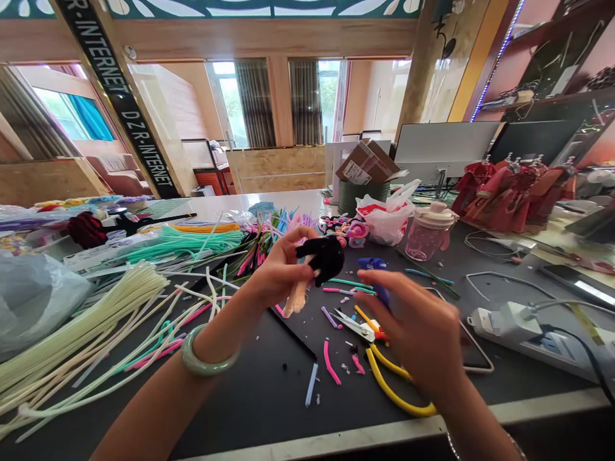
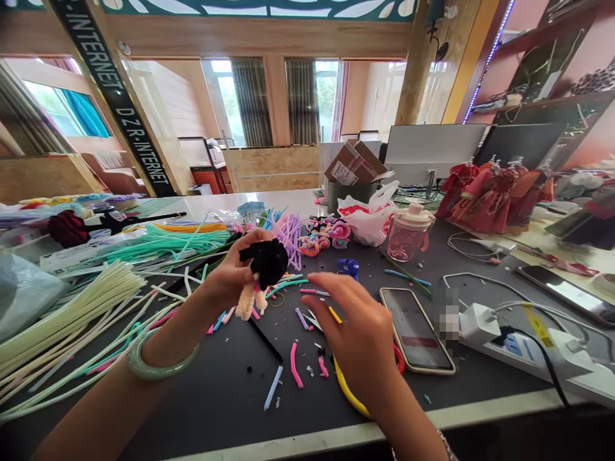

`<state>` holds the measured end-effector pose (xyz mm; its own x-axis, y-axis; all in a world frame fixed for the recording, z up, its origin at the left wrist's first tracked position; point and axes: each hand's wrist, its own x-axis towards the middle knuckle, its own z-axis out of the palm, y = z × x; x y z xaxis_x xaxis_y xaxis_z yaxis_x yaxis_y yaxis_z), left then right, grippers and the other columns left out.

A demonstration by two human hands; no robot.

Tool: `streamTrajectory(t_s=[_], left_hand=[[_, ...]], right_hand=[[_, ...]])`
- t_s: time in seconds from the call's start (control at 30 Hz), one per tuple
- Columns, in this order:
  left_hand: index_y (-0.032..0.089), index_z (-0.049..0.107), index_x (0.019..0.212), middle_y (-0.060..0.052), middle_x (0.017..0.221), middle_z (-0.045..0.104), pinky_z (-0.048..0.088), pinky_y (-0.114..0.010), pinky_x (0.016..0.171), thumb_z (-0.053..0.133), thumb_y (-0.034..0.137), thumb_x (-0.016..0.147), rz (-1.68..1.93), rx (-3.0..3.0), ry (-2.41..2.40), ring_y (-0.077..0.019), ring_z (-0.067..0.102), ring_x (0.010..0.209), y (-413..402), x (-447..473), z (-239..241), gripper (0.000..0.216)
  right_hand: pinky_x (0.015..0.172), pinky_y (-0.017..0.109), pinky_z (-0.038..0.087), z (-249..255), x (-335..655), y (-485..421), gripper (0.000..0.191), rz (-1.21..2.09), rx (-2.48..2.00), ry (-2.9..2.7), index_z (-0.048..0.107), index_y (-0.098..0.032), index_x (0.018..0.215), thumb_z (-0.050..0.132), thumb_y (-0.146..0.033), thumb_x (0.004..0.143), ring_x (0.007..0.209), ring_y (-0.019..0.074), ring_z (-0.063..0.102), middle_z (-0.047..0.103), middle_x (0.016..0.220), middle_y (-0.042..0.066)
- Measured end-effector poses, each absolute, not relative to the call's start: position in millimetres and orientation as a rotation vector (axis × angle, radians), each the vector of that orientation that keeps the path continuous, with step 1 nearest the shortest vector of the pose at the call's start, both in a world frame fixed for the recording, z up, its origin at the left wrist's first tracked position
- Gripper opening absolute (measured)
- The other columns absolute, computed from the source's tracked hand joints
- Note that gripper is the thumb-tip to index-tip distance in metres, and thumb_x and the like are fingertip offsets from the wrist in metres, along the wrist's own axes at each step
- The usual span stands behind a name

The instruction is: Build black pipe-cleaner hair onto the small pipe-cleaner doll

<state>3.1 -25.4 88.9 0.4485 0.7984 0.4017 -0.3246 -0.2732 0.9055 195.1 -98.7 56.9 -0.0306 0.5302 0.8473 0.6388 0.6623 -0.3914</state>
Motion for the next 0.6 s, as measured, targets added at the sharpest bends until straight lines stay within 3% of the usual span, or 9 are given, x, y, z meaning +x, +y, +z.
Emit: streamTrajectory(t_s=[0.1, 0.27, 0.6], left_hand=[[0.022, 0.055, 0.085, 0.003, 0.067, 0.061, 0.043, -0.02, 0.042, 0.089, 0.035, 0.044, 1.025, 1.443, 0.43, -0.0091, 0.054, 0.047, -30.5, 9.0, 87.2, 0.055], [0.02, 0.056, 0.084, 0.004, 0.066, 0.061, 0.042, -0.018, 0.044, 0.089, 0.028, 0.045, 0.945, 1.43, 0.404, -0.0074, 0.054, 0.048, -35.8, 14.7, 84.9, 0.052], [0.019, 0.054, 0.081, 0.005, 0.061, 0.061, 0.042, -0.017, 0.042, 0.088, 0.022, 0.047, 0.95, 1.286, 0.433, -0.0061, 0.052, 0.044, -48.3, 26.8, 85.7, 0.048]], right_hand=[[0.076, 0.029, 0.059, 84.5, 200.7, -103.7, 0.023, -0.273, -0.786, -1.686, 0.07, -0.029, 0.104, 0.066, -0.017, 0.085, 0.084, 0.0184, 0.072, 0.076, 0.093, 0.001], [0.087, 0.033, 0.058, 89.9, 204.3, -100.3, 0.025, -0.296, -0.537, -1.825, 0.071, -0.023, 0.105, 0.069, -0.013, 0.083, 0.093, 0.0182, 0.07, 0.075, 0.1, 0.005], [0.077, 0.036, 0.061, 79.5, 206.9, -99.5, 0.017, -0.314, -0.565, -1.747, 0.072, -0.026, 0.096, 0.068, -0.015, 0.084, 0.082, 0.0189, 0.071, 0.075, 0.088, 0.002]])
